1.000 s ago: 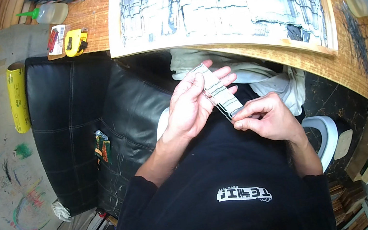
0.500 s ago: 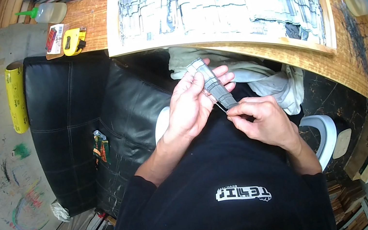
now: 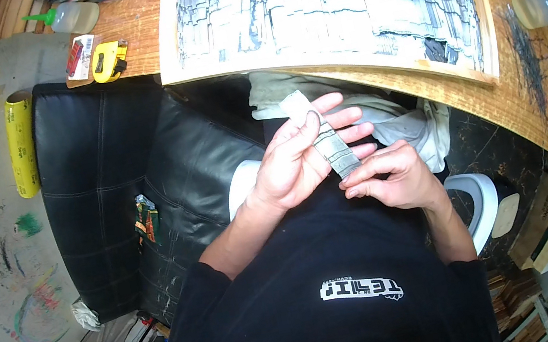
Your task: The person assembles small gray metal strips by hand, folding and interlocking them into a larger grid-like structure within a wooden frame. They repeatedly pick up individual strips, align them, and press them into place, occasionally wiping the surface with a cloth.
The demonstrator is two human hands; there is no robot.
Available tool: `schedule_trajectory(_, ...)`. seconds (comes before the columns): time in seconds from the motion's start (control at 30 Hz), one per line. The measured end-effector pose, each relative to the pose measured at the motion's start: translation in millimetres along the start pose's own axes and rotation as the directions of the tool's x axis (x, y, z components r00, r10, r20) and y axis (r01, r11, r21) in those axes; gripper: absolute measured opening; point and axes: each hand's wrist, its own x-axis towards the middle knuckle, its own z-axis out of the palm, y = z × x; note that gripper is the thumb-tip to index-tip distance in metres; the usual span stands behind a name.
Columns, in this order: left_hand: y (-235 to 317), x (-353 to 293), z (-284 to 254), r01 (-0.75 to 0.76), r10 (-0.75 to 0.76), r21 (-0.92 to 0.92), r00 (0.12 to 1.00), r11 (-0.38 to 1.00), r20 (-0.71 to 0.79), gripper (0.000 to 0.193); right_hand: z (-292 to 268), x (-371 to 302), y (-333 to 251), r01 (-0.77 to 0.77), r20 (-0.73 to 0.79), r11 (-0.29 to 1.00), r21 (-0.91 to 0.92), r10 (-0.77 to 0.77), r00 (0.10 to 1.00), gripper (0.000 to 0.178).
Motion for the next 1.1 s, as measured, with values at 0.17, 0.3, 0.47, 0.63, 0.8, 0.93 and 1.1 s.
schedule_trajectory(0.17, 1.5, 2.6, 11.1, -0.083, 0.112, 0.156, 0.975, 0.984, -0.189, 0.038, 5.8, 8.2, -2.2, 0.008, -0.183, 0.993, -0.114, -0.029, 0.983, 0.016)
schedule_trajectory(0.3, -11.7, 6.2, 5.4, -0.2, 0.295, 0.327, 0.915, 0.924, -0.274, 0.034, 21.9, 20.7, -11.0, 0.03, -0.347, 0.827, -0.561, -0.267, 0.899, 0.022)
schedule_trajectory(0.47, -19.4, 8.6, 6.6, -0.251, 0.35, 0.363, 0.906, 0.897, -0.239, 0.033, 36.9, 36.9, -3.2, 0.081, -0.282, 0.788, -0.611, -0.312, 0.907, 0.01)
schedule_trajectory(0.63, -15.1, 8.3, -1.8, -0.233, 0.331, 0.37, 0.915, 0.899, -0.229, 0.033, 36.9, 41.0, -0.2, 0.041, -0.258, 0.787, -0.615, -0.25, 0.933, 0.013)
schedule_trajectory(0.8, -15.7, 10.2, -7.8, -0.231, 0.329, 0.366, 0.916, 0.901, -0.232, 0.031, 40.1, 44.9, -3.2, 0.0, -0.2, 0.676, -0.736, -0.217, 0.955, 0.017)
schedule_trajectory(0.93, -14.0, 8.1, -11.7, -0.229, 0.311, 0.328, 0.923, 0.917, -0.228, 0.03, 42.1, 49.2, -0.4, -0.001, -0.179, 0.628, -0.778, -0.221, 0.959, 0.019)
schedule_trajectory(1.1, -4.5, 10.9, -3.0, -0.22, 0.303, 0.274, 0.9, 0.936, -0.313, 0.032, 37.8, 41.6, -22.1, -0.059, -0.135, 0.532, -0.845, -0.105, 0.985, 0.02)
